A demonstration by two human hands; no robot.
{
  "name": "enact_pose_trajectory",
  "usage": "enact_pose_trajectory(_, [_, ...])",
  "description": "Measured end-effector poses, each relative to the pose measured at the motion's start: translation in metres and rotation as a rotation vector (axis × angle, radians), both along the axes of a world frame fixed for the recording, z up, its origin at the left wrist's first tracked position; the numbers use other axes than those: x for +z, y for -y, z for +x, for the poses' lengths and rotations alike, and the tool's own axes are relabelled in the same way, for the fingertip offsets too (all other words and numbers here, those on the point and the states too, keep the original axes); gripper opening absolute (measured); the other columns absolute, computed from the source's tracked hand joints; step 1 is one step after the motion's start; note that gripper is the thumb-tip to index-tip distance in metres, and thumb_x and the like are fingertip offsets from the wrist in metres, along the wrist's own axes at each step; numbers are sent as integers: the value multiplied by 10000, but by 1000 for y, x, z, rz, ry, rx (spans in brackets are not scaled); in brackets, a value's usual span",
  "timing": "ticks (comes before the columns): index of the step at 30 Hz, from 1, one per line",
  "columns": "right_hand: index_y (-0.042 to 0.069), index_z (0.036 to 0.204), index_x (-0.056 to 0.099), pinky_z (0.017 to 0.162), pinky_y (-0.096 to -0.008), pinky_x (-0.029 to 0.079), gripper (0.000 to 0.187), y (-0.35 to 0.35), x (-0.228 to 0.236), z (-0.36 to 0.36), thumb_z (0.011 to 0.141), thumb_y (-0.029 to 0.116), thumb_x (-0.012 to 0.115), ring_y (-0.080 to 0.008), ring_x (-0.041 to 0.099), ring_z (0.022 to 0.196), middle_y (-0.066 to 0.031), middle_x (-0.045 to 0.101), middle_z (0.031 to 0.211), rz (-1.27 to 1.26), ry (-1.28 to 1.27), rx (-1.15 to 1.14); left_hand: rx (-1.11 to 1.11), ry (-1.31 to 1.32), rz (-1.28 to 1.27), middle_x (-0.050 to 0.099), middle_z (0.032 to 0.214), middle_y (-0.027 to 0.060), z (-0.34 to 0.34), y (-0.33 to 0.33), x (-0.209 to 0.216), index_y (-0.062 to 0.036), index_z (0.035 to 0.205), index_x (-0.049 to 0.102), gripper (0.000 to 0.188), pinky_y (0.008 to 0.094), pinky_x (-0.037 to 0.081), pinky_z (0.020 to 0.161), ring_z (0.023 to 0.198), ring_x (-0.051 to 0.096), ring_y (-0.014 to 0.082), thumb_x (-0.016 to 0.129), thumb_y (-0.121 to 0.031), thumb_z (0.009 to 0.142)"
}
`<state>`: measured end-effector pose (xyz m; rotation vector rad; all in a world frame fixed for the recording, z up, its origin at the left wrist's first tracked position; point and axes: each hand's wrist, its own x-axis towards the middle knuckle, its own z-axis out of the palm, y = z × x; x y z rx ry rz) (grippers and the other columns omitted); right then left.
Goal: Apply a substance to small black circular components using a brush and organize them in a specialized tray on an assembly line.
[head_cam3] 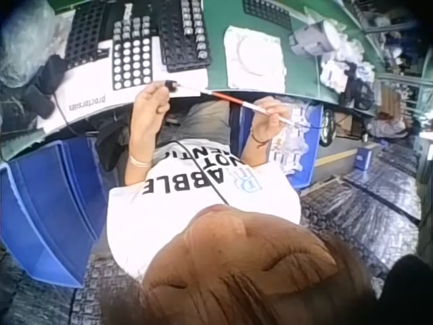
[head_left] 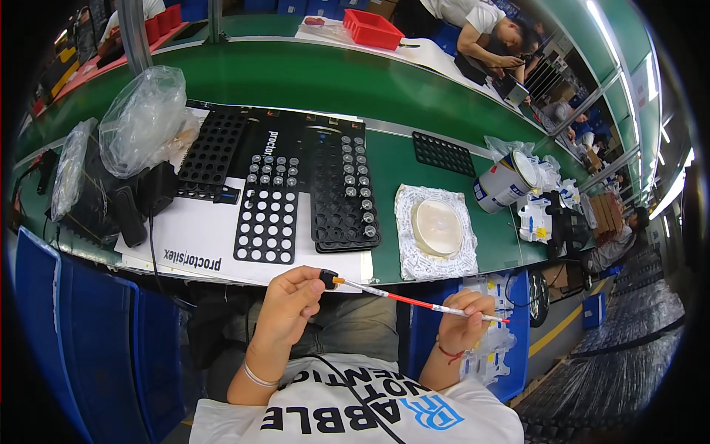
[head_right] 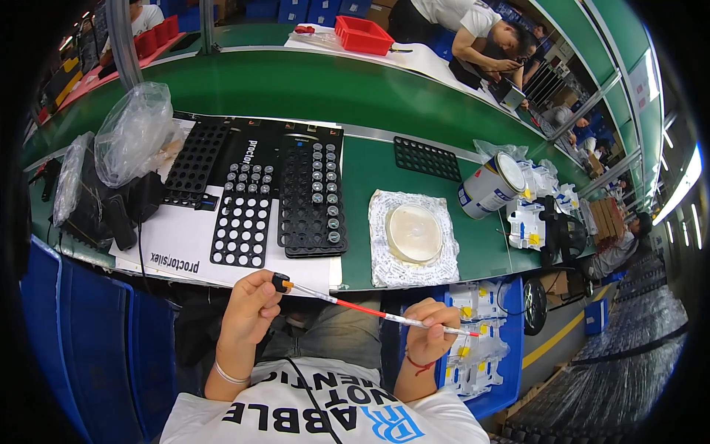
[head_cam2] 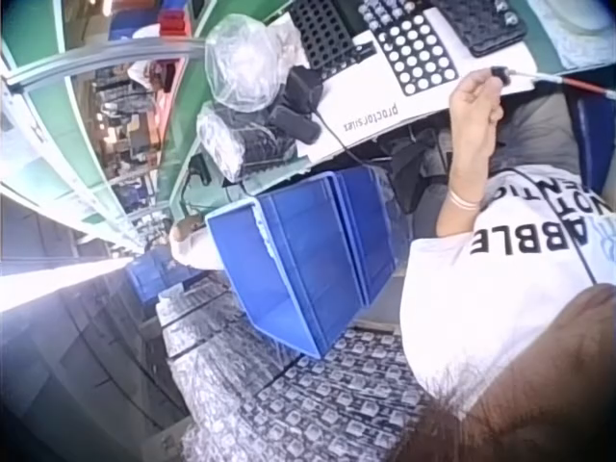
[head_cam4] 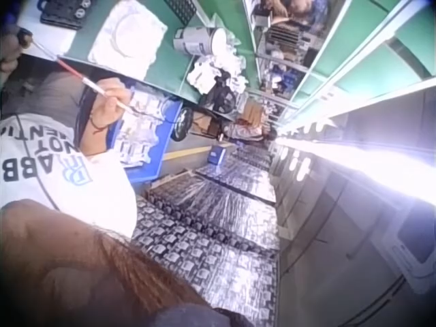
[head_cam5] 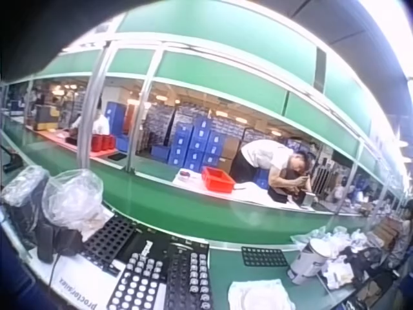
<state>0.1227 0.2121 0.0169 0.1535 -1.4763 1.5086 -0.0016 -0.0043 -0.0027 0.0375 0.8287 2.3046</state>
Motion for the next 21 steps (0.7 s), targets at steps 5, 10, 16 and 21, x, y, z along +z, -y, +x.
enact_pose_trajectory(5, [37,755,420,470,-249,410,221,-2,-1,1,854,222,487,-176,473,529,-126,518,646,-7,-14,8,-95,19,40,588,857,118,-1,2,0,-2,953,552,217,109,301,431,565,374,21,606,-144,799])
enact_pose_trajectory(10, [39,758,420,469,-244,407,216,-4,-2,1,855,221,484,-171,460,519,-127,518,646,16,-10,-14,-174,84,144,578,897,116,-4,6,2,23,995,538,229,114,304,440,574,366,22,576,-111,813])
enact_pose_trajectory(16, [47,767,407,468,-239,390,219,-10,-3,2,862,233,470,-158,439,517,-112,497,638,-45,-59,-82,44,-15,-25,592,938,59,-18,13,15,37,1113,510,315,113,349,493,633,452,21,554,-54,815])
enact_pose_trajectory(21, [55,770,391,498,-231,368,214,-15,-4,7,867,233,457,-148,421,546,-100,475,651,-117,-98,-130,187,-444,-565,601,862,47,-71,11,26,23,1001,572,278,173,426,599,696,548,77,632,-80,750])
